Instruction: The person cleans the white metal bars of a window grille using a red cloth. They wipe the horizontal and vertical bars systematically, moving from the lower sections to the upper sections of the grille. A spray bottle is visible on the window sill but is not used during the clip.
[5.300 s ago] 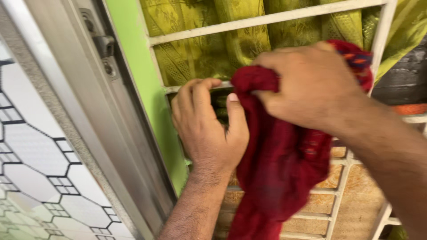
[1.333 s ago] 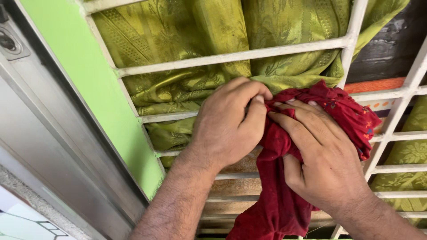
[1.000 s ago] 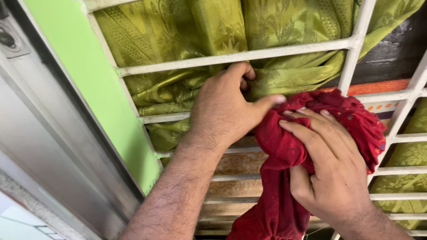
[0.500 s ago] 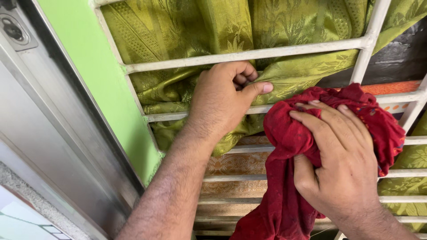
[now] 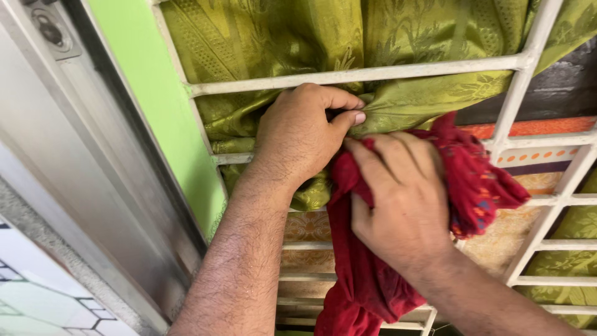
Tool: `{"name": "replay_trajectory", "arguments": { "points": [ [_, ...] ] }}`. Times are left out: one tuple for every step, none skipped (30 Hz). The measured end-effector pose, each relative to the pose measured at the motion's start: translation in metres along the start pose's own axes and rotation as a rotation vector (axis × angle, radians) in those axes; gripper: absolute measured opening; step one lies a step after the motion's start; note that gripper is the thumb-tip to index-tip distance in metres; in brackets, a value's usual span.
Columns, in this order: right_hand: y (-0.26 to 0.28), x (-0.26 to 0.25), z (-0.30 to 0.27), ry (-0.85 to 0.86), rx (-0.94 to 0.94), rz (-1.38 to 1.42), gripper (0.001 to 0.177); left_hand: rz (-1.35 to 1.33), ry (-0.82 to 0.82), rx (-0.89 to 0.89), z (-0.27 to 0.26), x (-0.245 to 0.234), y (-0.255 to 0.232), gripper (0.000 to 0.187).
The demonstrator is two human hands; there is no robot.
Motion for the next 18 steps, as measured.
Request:
{"name": "replay_trajectory", "arguments": {
  "points": [
    [0.009,0.007,0.0,0.005,-0.013,0.037,0.053,-0.047,-0.004,0.012,-0.001,-0.002,0.002,0.018],
    [0.018,0.015,0.001,0.008,-0.027,0.073,0.05,-0.094,-0.01,0.026,-0.001,-0.004,0.003,0.018],
    [0.025,0.021,0.003,0.011,-0.041,0.109,0.047,-0.141,-0.016,0.04,-0.001,-0.006,0.004,0.017],
    [0.028,0.029,0.005,0.048,-0.013,0.133,0.044,-0.153,-0.061,0.028,-0.004,-0.012,0.009,0.017],
    [0.029,0.038,0.008,0.084,0.015,0.158,0.041,-0.164,-0.106,0.016,-0.008,-0.019,0.013,0.017],
    [0.032,0.047,0.011,0.12,0.041,0.184,0.038,-0.174,-0.154,0.004,-0.013,-0.026,0.017,0.017],
    [0.039,0.052,0.014,0.111,0.01,0.212,0.04,-0.201,-0.151,-0.019,-0.019,-0.029,0.02,0.017],
    [0.045,0.055,0.016,0.103,-0.015,0.236,0.043,-0.231,-0.143,-0.038,-0.025,-0.03,0.022,0.017],
    [0.05,0.058,0.018,0.094,-0.04,0.26,0.047,-0.261,-0.135,-0.058,-0.03,-0.031,0.023,0.018],
    [0.057,0.058,0.021,0.058,-0.083,0.298,0.046,-0.253,-0.18,-0.072,-0.035,-0.037,0.025,0.017],
    [0.063,0.059,0.025,0.023,-0.125,0.335,0.046,-0.244,-0.226,-0.085,-0.039,-0.042,0.027,0.017],
    [0.068,0.057,0.028,-0.014,-0.168,0.37,0.046,-0.238,-0.272,-0.097,-0.041,-0.048,0.028,0.017],
    [0.071,0.06,0.031,0.029,-0.171,0.385,0.044,-0.26,-0.325,-0.128,-0.044,-0.053,0.031,0.019],
    [0.073,0.062,0.033,0.074,-0.169,0.395,0.042,-0.286,-0.372,-0.159,-0.046,-0.057,0.033,0.02],
    [0.074,0.062,0.034,0.119,-0.168,0.405,0.04,-0.313,-0.419,-0.19,-0.048,-0.059,0.036,0.022],
    [0.07,0.063,0.035,0.175,-0.139,0.376,0.042,-0.313,-0.391,-0.229,-0.048,-0.057,0.037,0.028],
    [0.066,0.062,0.035,0.231,-0.11,0.346,0.044,-0.312,-0.361,-0.269,-0.049,-0.054,0.04,0.034],
    [0.061,0.06,0.033,0.288,-0.079,0.317,0.047,-0.312,-0.33,-0.309,-0.051,-0.051,0.043,0.041]
  ]
}}
Point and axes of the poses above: each hand's wrist, its own z-axis towards the middle knuckle, its own x-axis out of the palm, y = z × x, the point moved 7 cm from there along z, towards the middle knuckle, and after that the axes turned 6 degrees about -y, right-handed, at the moved point
